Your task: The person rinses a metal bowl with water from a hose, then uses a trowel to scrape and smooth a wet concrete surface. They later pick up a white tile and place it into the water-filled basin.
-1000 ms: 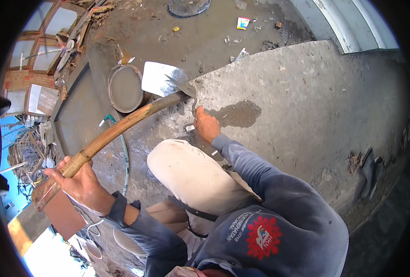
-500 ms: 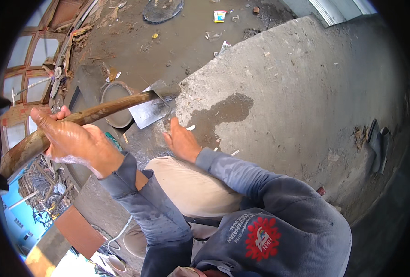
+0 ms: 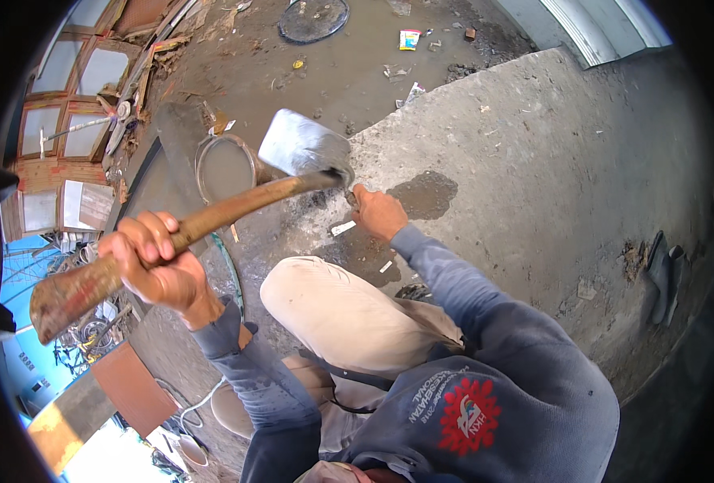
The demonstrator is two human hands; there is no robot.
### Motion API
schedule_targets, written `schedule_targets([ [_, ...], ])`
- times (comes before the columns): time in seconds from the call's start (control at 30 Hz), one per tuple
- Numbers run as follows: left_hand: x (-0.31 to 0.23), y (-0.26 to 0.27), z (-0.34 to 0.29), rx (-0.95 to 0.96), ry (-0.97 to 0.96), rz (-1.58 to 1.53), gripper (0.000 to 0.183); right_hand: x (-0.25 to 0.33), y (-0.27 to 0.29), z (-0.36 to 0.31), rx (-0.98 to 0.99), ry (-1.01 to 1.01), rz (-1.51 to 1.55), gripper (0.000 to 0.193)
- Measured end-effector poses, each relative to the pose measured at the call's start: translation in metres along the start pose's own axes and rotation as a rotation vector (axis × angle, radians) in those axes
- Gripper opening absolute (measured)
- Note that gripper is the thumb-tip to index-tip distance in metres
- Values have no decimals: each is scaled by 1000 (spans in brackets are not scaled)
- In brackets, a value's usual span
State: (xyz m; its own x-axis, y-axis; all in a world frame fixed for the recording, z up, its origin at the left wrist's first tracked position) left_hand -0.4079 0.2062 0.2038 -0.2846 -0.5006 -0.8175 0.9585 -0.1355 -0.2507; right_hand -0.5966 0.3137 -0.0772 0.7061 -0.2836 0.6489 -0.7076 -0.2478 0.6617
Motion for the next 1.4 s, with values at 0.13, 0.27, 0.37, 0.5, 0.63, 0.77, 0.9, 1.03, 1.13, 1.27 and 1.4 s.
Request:
schedule_targets([
  [0.13, -7, 13, -15, 77, 25, -83, 17, -9, 1, -2, 65, 125, -71, 38],
  [0.27, 1, 12, -1, -95, 97, -70, 19, -36, -20, -9, -187, -85, 64, 40],
  [0.37, 14, -11, 10, -1, 158, -187, 11, -73, -37, -20, -428, -240, 222, 48],
  [0.5, 34, -42, 21, 188, 305, 259, 26, -122, -53, -29, -483, -199, 90, 53],
  [0.63, 50, -37, 19, 230, 327, 219, 29, -144, -53, -39, -425, -150, 11, 58],
  [0.77, 72, -15, 4, 342, 356, 379, 36, -117, -28, -40, -430, -137, -203, 63],
  [0.9, 95, -4, 1, 436, 372, 468, 45, -39, 2, 1, -370, 268, -29, 76],
  [1.03, 101, 7, 8, 585, 298, 522, 52, 40, 20, 51, -327, 500, 199, 70],
  [1.13, 99, 23, 14, 656, 341, 498, 55, 71, 19, 75, -259, 395, 383, 49],
  [1.27, 96, 52, 43, 558, 368, 542, 58, 94, 22, 106, -318, 372, 286, 35],
  [1.4, 88, 64, 87, 379, 122, 434, 53, 135, 32, 156, -375, 389, 199, 38],
])
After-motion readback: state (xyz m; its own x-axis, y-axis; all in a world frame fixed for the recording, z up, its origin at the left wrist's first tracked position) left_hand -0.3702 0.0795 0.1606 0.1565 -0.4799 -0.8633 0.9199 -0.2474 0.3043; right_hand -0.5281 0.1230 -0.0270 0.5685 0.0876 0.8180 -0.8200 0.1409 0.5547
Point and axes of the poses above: each hand's wrist, its own z-axis towards the middle knuckle, its own y-axis out of the back of the hand, x = y × z, the point moved 2 cm from there along z, towards the middle knuckle, and after that the axes turned 1 degree about -z, right-handed, at the moved point
